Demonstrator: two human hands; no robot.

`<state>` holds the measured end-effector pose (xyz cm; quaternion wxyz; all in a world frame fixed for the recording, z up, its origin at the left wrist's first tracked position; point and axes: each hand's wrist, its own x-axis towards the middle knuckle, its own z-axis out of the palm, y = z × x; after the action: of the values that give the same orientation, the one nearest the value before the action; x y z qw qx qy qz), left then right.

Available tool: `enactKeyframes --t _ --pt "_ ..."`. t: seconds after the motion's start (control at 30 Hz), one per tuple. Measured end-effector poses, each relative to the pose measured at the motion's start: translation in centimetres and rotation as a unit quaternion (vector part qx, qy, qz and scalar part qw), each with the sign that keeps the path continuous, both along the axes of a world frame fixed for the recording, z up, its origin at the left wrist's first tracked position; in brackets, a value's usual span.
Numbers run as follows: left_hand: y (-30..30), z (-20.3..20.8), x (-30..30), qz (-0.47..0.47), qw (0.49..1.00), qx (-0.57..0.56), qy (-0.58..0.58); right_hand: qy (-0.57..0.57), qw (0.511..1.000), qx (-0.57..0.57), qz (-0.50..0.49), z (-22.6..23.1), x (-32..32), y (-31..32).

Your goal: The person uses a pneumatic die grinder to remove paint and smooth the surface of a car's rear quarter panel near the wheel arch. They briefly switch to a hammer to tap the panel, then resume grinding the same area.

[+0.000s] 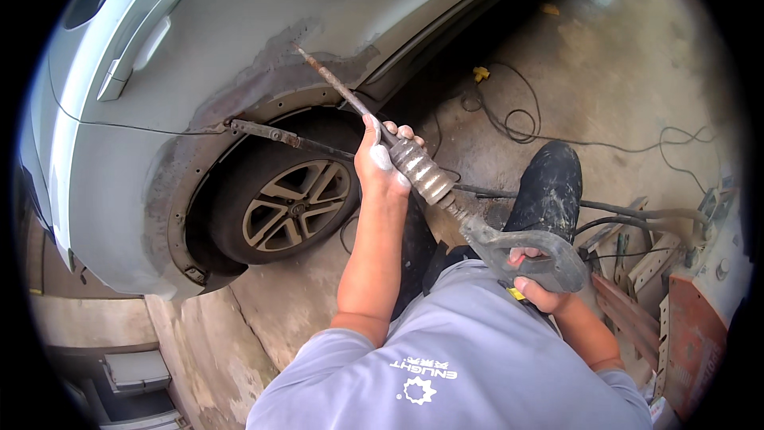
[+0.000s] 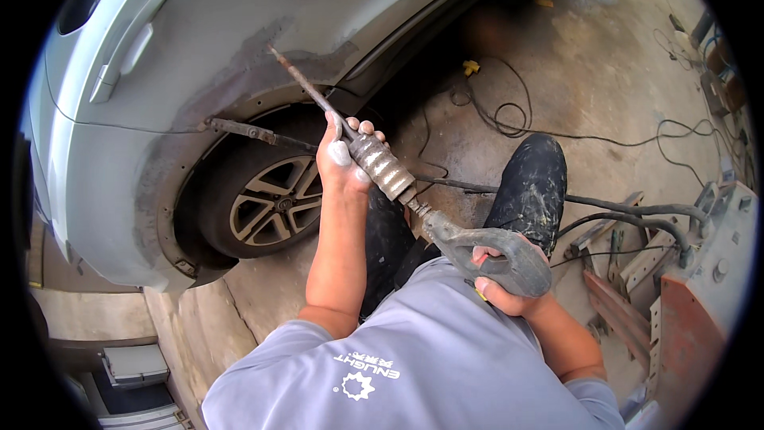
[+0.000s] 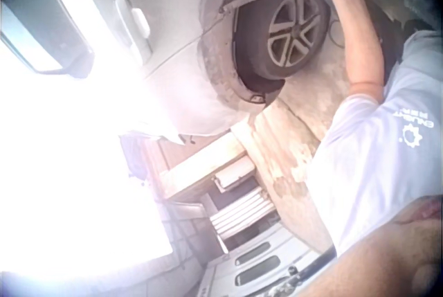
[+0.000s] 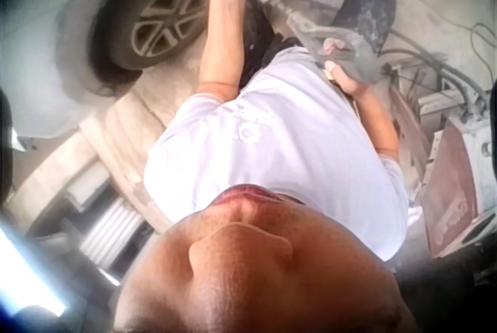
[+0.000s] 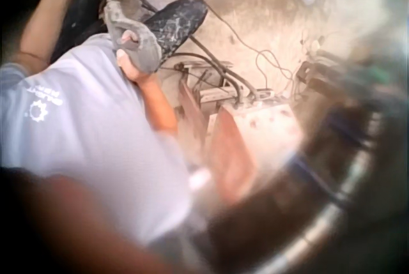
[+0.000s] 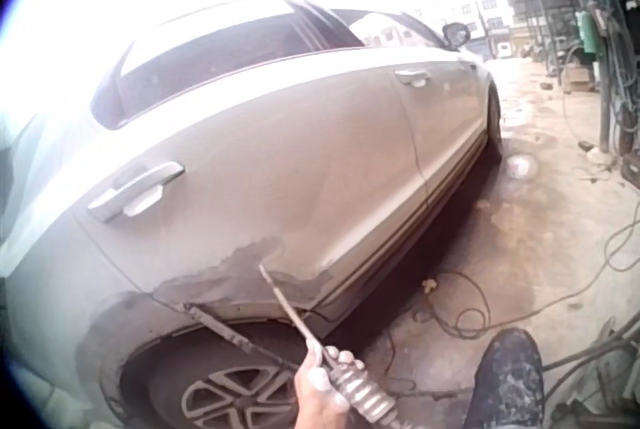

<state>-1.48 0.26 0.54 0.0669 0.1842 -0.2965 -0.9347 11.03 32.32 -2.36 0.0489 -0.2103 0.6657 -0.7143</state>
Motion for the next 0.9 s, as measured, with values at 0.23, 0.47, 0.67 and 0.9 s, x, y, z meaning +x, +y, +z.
enactKeyframes --t 0.23,0.47,0.67,0.9 --pt "-0.1 0.1 -0.2 -0.019 0.999 0.026 0.026 0.014 1.0 0.021 -0.002 0.2 0.3 0.6" --pt "-0.6 0.5 -0.1 -0.039 0.999 0.028 0.02 0.043 0.999 0.021 -0.018 0.4 -0.2 0.7" --pt "-4.5 1.7 -2.9 -0.057 0.997 0.013 0.046 0.017 1.0 -0.014 -0.003 0.9 -0.1 -0.1" --pt "-1.0 -0.5 1.1 -0.053 0.997 0.019 0.059 0.033 0.999 0.017 -0.037 -0.6 -0.1 0.1"
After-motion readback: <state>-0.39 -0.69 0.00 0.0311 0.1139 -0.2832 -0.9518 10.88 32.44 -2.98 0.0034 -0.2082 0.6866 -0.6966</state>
